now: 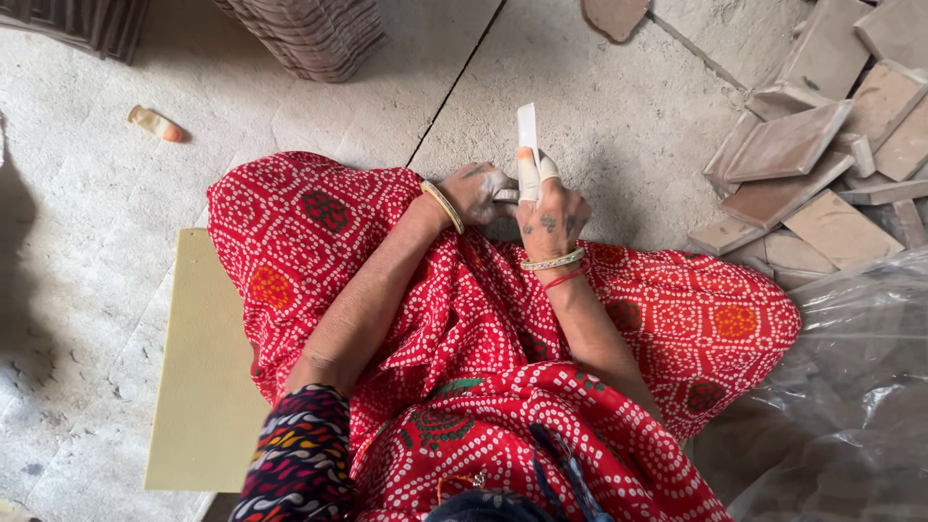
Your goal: The person sits on the floor and repeatedly smooths the edges and surfaces of small, irregular clay tiles using a white rectangular tool. They pick up tiles from a pile, rub them against the tool, and place them into a stack.
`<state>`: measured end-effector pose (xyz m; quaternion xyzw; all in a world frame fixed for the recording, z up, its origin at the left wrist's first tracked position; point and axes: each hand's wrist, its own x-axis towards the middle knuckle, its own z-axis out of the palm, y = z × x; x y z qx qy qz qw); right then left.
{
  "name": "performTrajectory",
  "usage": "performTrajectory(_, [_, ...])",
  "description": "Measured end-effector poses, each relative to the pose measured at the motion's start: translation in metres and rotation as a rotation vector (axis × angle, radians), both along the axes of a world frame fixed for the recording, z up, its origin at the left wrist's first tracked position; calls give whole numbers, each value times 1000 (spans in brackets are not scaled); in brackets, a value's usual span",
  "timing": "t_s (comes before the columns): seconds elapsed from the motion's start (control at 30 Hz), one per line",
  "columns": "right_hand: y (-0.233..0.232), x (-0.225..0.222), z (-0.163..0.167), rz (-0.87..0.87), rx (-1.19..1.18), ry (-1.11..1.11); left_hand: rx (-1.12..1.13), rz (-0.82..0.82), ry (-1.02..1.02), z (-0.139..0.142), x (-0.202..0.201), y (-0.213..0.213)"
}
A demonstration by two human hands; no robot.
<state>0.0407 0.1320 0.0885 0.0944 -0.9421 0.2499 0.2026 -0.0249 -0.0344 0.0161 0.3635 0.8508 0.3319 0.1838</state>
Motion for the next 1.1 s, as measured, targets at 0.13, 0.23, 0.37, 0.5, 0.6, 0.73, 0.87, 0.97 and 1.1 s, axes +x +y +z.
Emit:
performTrajectory(0.13, [8,-1,-15,-3,1,49,51,29,-53,-2,-2,-6])
performTrajectory(0.23, [21,-3,-20,-21,-121,16,136,-8,-102,5,-4,-13])
performTrajectory(0.37, [39,-2,-16,-66,-534,-162,354,-101,-41,13,-10,-16])
performTrajectory(0.5, [28,2,-15,-26,-129,6,325,-87,9,8,-5,-10])
performTrajectory(0.6, [16,-3,-16,-70,-242,-323,345,-7,-153,-1,4,-7])
performTrajectory(0.73, [10,-10,-17,-94,-355,-315,217,40,-174,-11,2,-8])
performTrajectory(0.87, [13,-11,-14,-91,-107,-195,184,91,103,-13,9,0])
performTrajectory(0.97, [12,-12,-12,-135,76,-73,212,170,122,-11,24,3])
performTrajectory(1.1, [4,-14,-12,-122,-87,-213,144,249,109,-3,42,2])
